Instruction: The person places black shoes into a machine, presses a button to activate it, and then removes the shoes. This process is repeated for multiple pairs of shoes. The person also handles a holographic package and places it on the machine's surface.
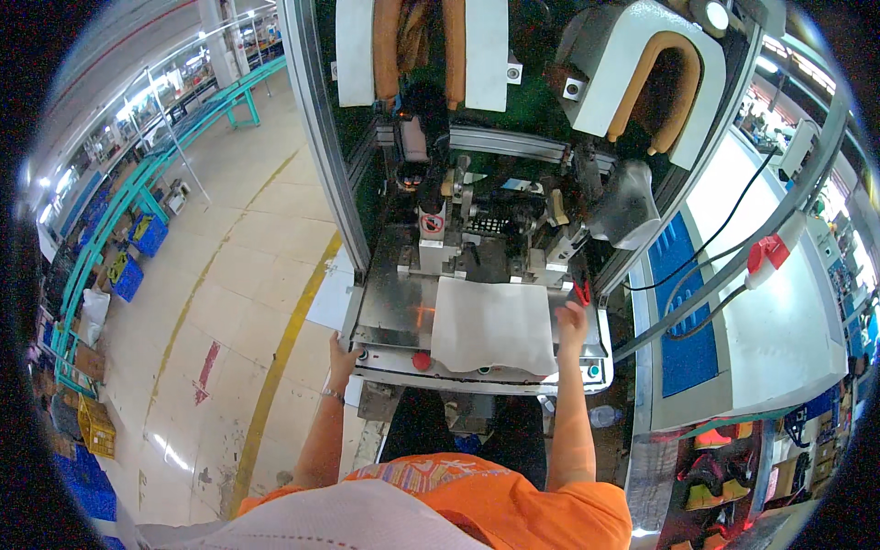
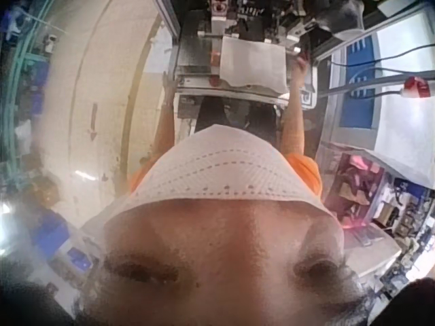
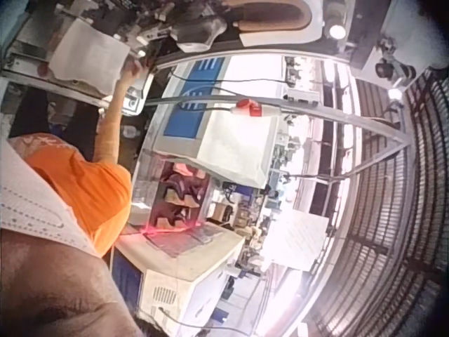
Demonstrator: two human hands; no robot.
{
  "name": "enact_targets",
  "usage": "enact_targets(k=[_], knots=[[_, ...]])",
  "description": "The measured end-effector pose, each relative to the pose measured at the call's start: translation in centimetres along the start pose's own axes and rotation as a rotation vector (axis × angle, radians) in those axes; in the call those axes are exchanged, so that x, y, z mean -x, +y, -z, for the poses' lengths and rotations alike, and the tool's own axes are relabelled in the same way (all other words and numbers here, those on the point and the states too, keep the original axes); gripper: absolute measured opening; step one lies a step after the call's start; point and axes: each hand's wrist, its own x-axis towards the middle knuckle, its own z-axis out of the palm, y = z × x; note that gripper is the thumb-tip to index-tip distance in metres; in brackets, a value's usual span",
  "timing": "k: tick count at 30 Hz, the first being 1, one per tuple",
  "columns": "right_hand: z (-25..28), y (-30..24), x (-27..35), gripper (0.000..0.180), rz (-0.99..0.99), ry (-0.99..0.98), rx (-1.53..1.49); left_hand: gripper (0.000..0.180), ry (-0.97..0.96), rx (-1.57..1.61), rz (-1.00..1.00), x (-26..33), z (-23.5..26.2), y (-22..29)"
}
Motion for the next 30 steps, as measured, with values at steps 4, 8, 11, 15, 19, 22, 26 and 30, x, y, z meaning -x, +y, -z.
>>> enact_targets(k=[4, 8, 11, 15, 19, 22, 26, 30], knots=[[3.6, 0.8, -0.2, 0.024, 0.026, 0.169, 0.116, 0.083, 0.075, -0.231, -0.128, 1.2, 0.7, 2.6], [9.6, 3.1, -0.8, 0.026, 0.320, 0.409, 0.446, 0.078, -0.016, -0.189, -0.062, 0.9, 0.9, 2.7], [11.8, 3.1, 0.1, 0.028, 0.260, 0.668, 0.963, 0.070, 0.108, -0.219, -0.171, 1.8, 1.4, 1.9], [13.1, 4.1, 1.4, 0.033, 0.027, 0.868, 1.207, 0.053, 0.260, -0.193, -0.222, 3.2, 0.1, 2.9], [13.1, 5.1, 1.5, 0.034, -0.109, 0.782, 1.067, 0.040, 0.349, -0.090, -0.144, 3.5, -0.5, 3.3], [11.8, 4.1, 2.0, 0.036, -0.168, 0.743, 1.105, 0.035, 0.402, -0.133, -0.179, 4.0, -0.3, 2.9], [11.9, 4.3, 2.3, 0.035, -0.155, 0.739, 1.125, 0.032, 0.416, -0.175, -0.254, 4.4, -0.3, 3.1], [12.9, 4.6, 2.6, 0.035, -0.107, 0.769, 1.097, 0.035, 0.507, -0.321, -0.260, 4.2, -1.0, 2.8]])
